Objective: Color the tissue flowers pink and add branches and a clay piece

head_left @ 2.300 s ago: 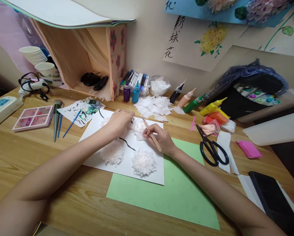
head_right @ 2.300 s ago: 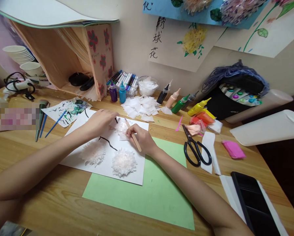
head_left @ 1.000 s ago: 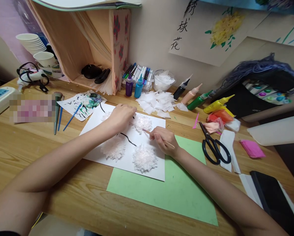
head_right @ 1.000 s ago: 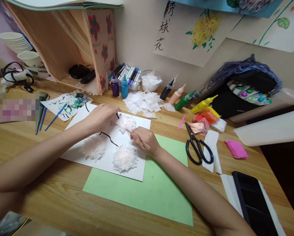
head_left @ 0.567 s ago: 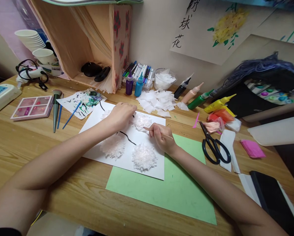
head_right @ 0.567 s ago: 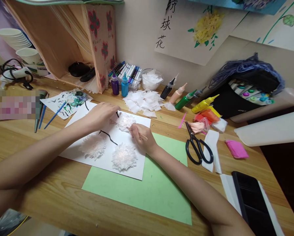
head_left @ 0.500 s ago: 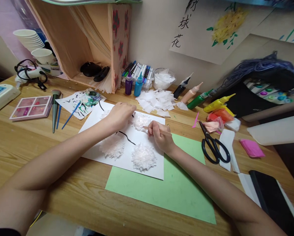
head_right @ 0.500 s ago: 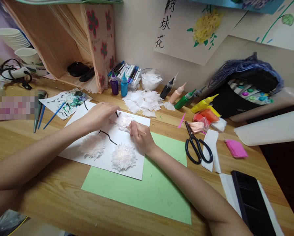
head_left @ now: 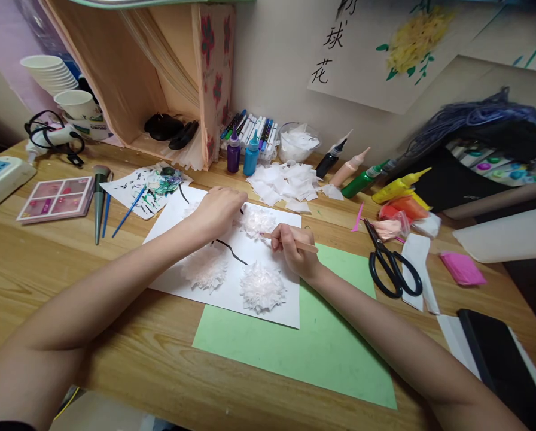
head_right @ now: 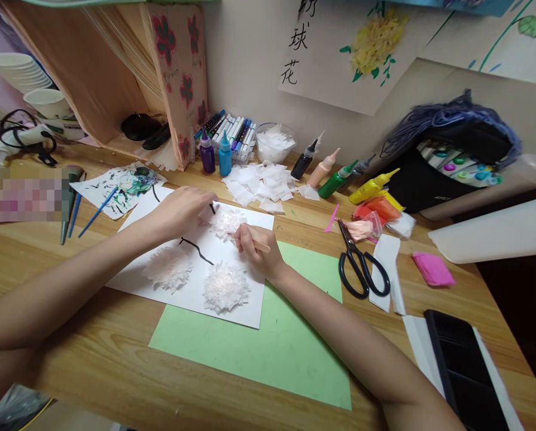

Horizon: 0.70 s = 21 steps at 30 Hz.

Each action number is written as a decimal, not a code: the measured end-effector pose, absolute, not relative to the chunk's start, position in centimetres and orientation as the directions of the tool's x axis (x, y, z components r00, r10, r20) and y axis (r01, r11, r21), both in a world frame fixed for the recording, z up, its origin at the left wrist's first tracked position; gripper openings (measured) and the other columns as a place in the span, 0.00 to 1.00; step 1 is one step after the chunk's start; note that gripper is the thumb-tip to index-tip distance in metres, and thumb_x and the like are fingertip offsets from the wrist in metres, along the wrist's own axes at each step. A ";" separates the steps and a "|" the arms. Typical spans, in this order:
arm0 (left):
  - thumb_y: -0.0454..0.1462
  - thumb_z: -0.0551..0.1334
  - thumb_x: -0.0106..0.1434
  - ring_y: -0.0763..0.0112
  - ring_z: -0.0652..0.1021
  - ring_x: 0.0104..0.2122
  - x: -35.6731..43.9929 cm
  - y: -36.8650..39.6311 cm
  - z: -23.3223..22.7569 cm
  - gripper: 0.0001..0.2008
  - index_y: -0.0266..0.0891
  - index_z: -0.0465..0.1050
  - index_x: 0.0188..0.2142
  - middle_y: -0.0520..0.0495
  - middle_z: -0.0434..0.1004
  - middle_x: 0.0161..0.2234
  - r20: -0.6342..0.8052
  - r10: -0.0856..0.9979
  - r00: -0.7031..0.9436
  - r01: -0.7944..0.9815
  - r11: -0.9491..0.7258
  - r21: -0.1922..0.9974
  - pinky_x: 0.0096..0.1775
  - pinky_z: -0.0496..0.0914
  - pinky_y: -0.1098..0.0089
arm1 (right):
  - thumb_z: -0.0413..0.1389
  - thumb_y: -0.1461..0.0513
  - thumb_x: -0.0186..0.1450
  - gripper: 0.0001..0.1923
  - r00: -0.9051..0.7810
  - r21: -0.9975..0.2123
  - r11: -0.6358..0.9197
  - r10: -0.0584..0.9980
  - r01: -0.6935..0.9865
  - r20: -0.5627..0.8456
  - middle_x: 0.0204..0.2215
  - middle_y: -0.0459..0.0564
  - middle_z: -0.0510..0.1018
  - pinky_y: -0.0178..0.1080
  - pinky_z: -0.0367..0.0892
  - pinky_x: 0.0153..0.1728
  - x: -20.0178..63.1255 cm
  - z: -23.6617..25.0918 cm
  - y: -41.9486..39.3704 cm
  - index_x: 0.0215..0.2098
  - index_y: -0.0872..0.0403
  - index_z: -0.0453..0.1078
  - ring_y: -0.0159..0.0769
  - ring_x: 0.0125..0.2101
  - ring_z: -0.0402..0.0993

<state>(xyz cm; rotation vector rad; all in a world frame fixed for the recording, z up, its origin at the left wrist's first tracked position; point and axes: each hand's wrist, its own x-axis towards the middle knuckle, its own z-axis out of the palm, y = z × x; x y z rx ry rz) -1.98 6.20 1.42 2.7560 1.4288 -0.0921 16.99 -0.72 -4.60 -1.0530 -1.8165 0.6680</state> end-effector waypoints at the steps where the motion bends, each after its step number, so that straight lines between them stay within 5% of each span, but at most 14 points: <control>1: 0.31 0.58 0.53 0.54 0.76 0.41 -2.0 6.2 1.4 0.17 0.35 0.71 0.44 0.39 0.77 0.37 -0.069 0.815 0.576 0.817 -0.577 0.006 0.40 0.66 0.63 | 0.38 0.55 0.71 0.25 -0.234 -0.780 0.488 0.873 0.391 0.428 0.17 0.45 0.67 0.35 0.62 0.25 16.9 -4.5 -0.7 0.19 0.52 0.62 0.30 0.19 0.65; 5: 0.30 0.58 0.53 0.54 0.76 0.41 -2.0 6.2 1.4 0.15 0.35 0.71 0.42 0.39 0.77 0.38 -0.062 0.807 0.587 0.809 -0.587 0.014 0.40 0.66 0.63 | 0.38 0.51 0.71 0.26 -0.181 -0.833 0.401 0.916 0.382 0.358 0.15 0.45 0.68 0.35 0.64 0.25 16.4 -4.1 -0.4 0.19 0.52 0.61 0.30 0.19 0.67; 14: 0.30 0.58 0.54 0.54 0.76 0.42 -2.1 6.3 1.5 0.15 0.35 0.71 0.42 0.39 0.78 0.39 -0.053 0.799 0.599 0.800 -0.599 0.034 0.40 0.66 0.63 | 0.43 0.42 0.65 0.30 0.019 -0.976 -0.059 0.998 0.209 -0.056 0.08 0.47 0.69 0.31 0.57 0.10 14.5 -2.1 3.2 0.16 0.53 0.61 0.29 0.09 0.64; 21: 0.30 0.58 0.55 0.54 0.76 0.42 -2.1 6.2 1.5 0.15 0.35 0.70 0.44 0.39 0.78 0.40 -0.052 0.800 0.597 0.802 -0.597 0.026 0.40 0.66 0.63 | 0.43 0.43 0.65 0.29 -0.050 -0.968 -0.011 0.998 0.252 -0.024 0.09 0.46 0.70 0.32 0.60 0.12 14.8 -1.7 3.0 0.17 0.54 0.62 0.29 0.10 0.65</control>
